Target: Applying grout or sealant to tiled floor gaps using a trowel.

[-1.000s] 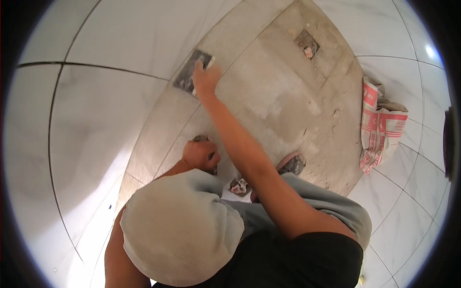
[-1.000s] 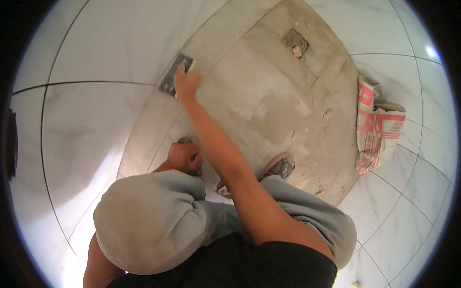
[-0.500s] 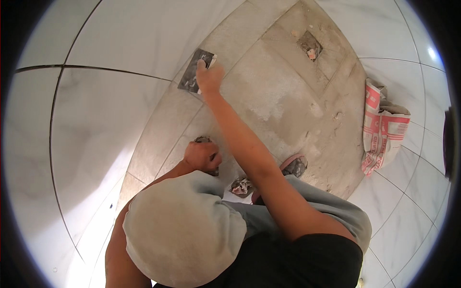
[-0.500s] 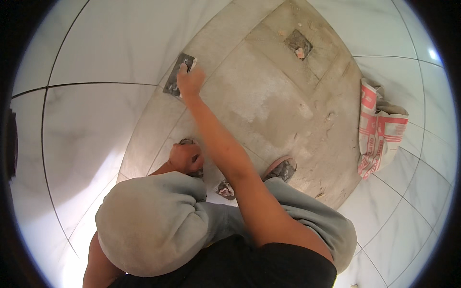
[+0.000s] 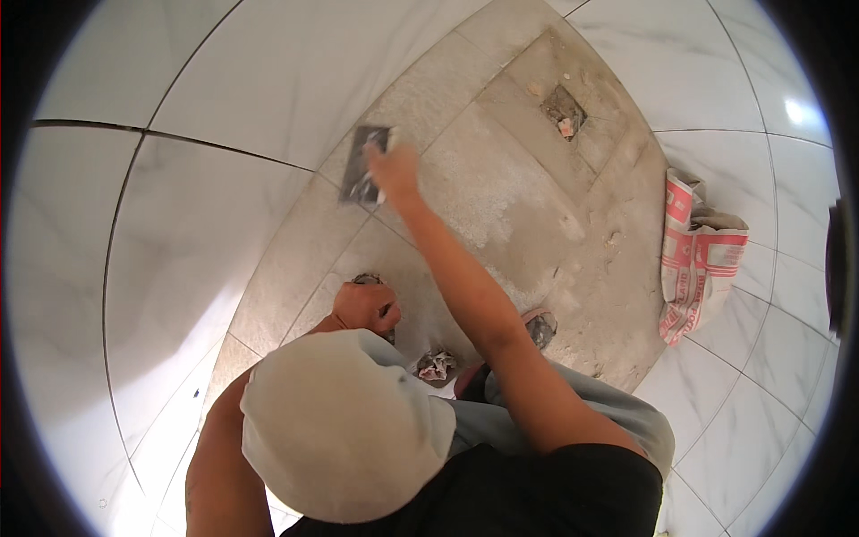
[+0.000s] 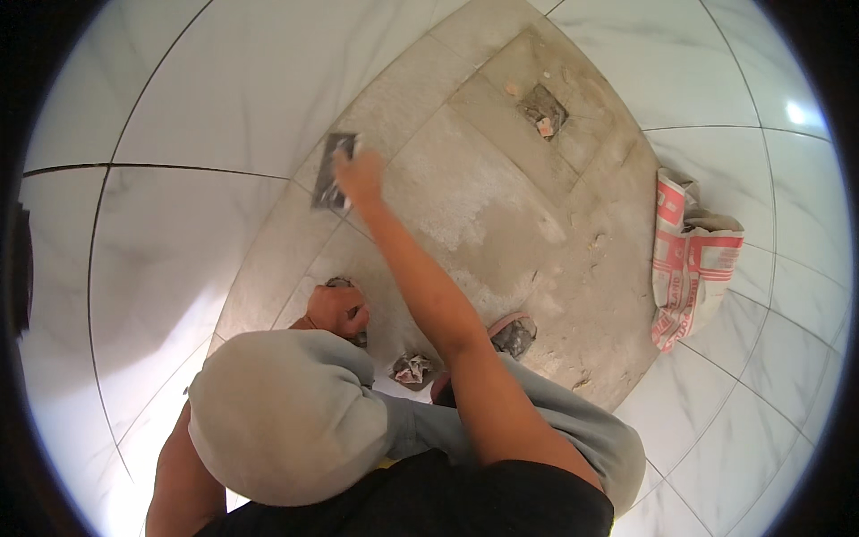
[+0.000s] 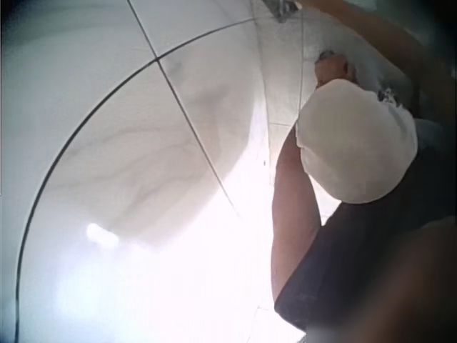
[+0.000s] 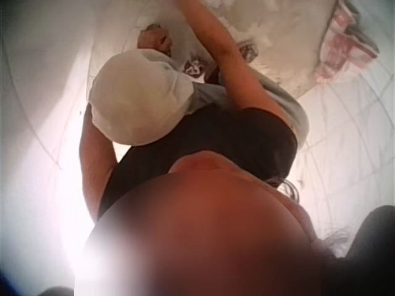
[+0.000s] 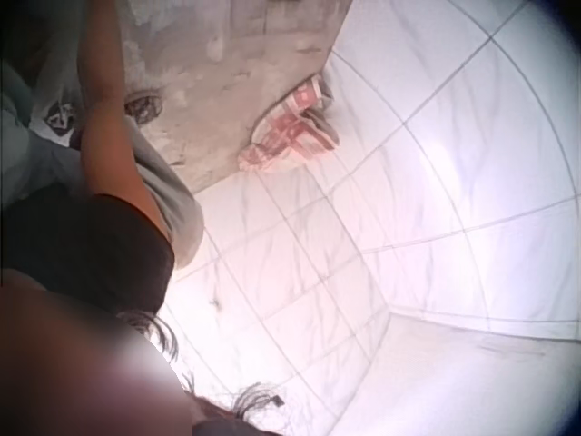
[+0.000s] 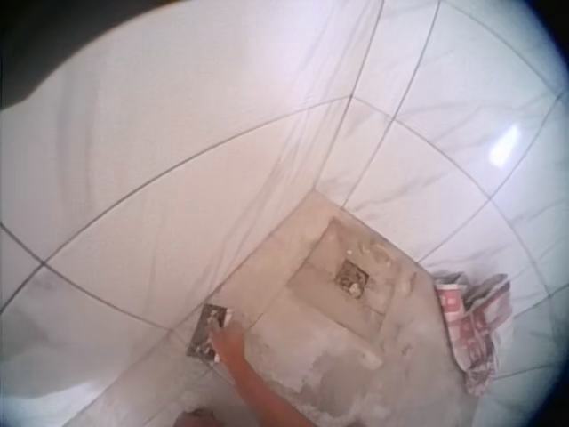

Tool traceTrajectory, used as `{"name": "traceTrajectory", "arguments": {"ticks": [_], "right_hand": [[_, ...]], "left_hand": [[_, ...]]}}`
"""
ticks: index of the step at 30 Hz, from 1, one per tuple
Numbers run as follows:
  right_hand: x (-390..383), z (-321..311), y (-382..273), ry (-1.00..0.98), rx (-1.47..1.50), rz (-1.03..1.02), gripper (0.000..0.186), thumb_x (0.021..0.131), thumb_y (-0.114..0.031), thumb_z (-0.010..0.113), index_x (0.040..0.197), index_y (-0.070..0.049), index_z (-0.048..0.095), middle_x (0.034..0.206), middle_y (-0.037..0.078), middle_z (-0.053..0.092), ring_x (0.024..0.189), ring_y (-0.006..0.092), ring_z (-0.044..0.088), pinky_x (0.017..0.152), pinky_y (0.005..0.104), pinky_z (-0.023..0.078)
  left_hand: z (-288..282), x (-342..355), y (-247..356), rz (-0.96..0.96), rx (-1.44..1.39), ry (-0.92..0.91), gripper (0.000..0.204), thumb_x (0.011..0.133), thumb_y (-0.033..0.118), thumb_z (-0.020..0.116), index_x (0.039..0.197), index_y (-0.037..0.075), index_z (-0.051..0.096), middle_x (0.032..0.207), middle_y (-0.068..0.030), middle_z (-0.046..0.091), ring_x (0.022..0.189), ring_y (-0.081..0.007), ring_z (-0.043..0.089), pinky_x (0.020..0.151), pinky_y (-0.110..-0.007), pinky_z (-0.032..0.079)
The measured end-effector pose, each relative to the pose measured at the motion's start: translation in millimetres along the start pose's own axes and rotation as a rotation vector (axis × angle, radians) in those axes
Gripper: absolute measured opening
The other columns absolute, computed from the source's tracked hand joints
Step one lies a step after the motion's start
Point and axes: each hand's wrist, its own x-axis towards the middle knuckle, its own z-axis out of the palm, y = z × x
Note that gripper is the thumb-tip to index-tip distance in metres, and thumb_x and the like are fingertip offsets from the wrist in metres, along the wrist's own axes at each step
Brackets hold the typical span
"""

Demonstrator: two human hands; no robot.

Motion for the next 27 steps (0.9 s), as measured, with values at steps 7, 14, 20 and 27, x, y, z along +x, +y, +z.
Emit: {"name": "traceTrajectory", "arguments": {"ticks": [7,14,20,27], "right_hand": [[67,-36,11,0.177,0.046,0.030,0.044,0.075,-0.031,0.071,0.066,0.011,0.059,0.076,0.029,0.065,0.077,0.0399,0.066,0.065,0.0482,0.047],[67,-69,-16,-0.129,0.106,-0.062,0.042,0.076,-0.030,0.069,0.065,0.009,0.059,0.074,0.028,0.063,0.073,0.0381,0.064,0.065,0.0467,0.047],[52,-18,0,0.029,-0.234,-0.306,0.040,0.077,-0.031,0.066,0.074,0.009,0.061,0.077,0.026,0.063,0.077,0.0393,0.064,0.071,0.0471,0.049],[85,-52,0,-0.066,0.148,0.065,0.044,0.078,-0.032,0.066,0.074,0.011,0.061,0.072,0.029,0.062,0.078,0.0425,0.065,0.069,0.0481,0.050]], "left_hand": [[7,7,13,0.035,-0.011,0.041,0.021,0.073,0.025,0.060,0.059,0.010,0.056,0.060,-0.0082,0.059,0.054,-0.0310,0.058,0.049,-0.043,0.046],[4,-2,-2,-0.069,-0.042,-0.021,0.021,0.074,0.025,0.060,0.060,0.010,0.056,0.063,-0.0103,0.060,0.058,-0.0332,0.059,0.051,-0.045,0.046],[-4,-2,9,-0.025,-0.007,0.028,0.023,0.074,0.026,0.060,0.060,0.009,0.055,0.062,-0.0109,0.059,0.056,-0.0330,0.058,0.050,-0.045,0.046],[2,5,8,-0.003,0.010,-0.002,0.022,0.074,0.025,0.060,0.060,0.009,0.055,0.062,-0.0106,0.060,0.056,-0.0327,0.058,0.051,-0.045,0.046]]}}
